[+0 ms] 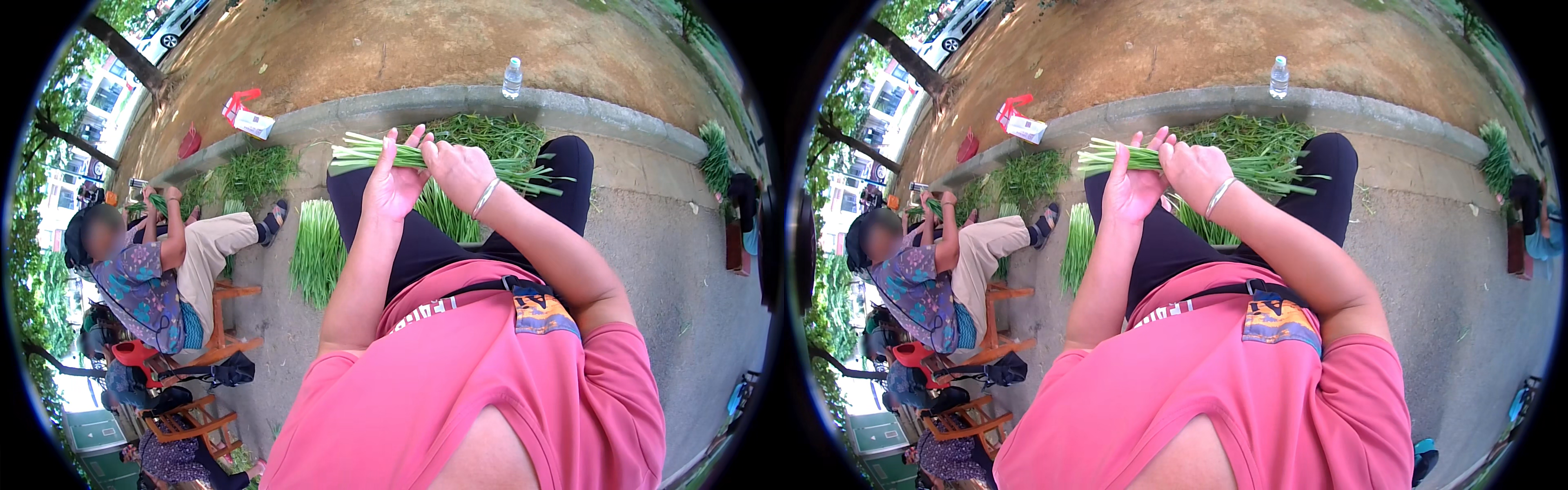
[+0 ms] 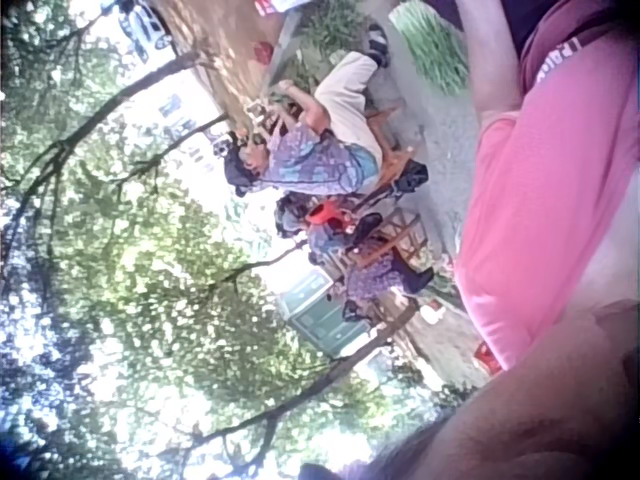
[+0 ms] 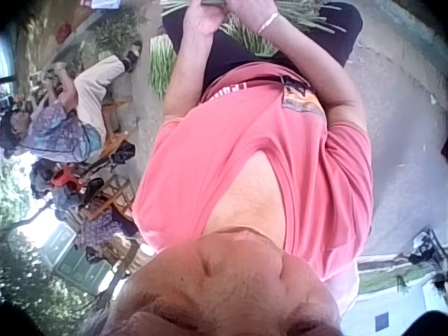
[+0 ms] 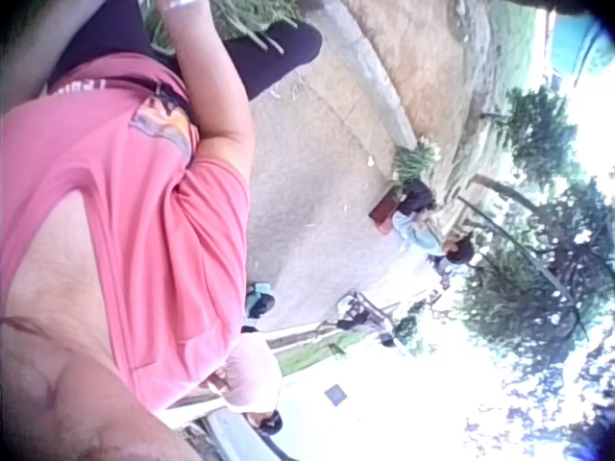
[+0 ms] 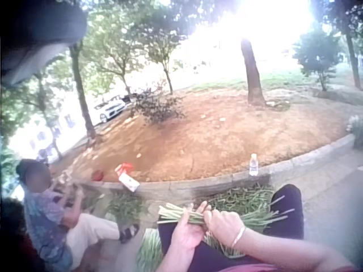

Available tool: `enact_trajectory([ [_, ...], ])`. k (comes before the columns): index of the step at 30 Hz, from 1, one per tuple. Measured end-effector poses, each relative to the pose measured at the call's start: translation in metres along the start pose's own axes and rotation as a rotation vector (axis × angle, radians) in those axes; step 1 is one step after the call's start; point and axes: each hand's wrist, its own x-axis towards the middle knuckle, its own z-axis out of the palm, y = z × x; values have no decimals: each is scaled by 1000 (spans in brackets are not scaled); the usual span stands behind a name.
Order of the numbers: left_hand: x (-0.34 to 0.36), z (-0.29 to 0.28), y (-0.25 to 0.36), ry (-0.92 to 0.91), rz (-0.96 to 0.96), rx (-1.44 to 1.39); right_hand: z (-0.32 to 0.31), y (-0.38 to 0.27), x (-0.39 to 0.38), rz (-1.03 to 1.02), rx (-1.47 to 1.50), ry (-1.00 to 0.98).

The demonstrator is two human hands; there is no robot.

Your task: The person sorts a bundle of green plant stems by hand, removing individual pieces and placing them into organized piles on the ground.

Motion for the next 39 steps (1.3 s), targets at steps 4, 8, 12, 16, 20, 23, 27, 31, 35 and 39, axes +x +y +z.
enact_trajectory([
  [4,9,5,0,195,1,-52,7,-4,-5,24,-34,41],
  [8,11,-3,7,277,73,-172,11,14,-9,68,206,-56],
  [12,10,-9,23,317,128,-259,8,53,-28,124,344,-145],
  [16,10,-20,30,352,142,-340,4,86,-49,208,349,-151],
  [20,8,-23,30,424,155,-396,-2,107,-62,260,350,-99],
  [23,7,-28,30,401,161,-421,-8,116,-65,294,403,-3],
  [27,6,-33,33,406,165,-455,-18,117,-66,356,509,195],
  [31,5,-33,34,358,149,-446,-14,123,-67,475,772,319],
  [35,4,-34,38,231,114,-478,-8,129,-69,560,1093,353],
  [39,1,-36,41,115,123,-473,-24,115,-67,598,1339,341],
])
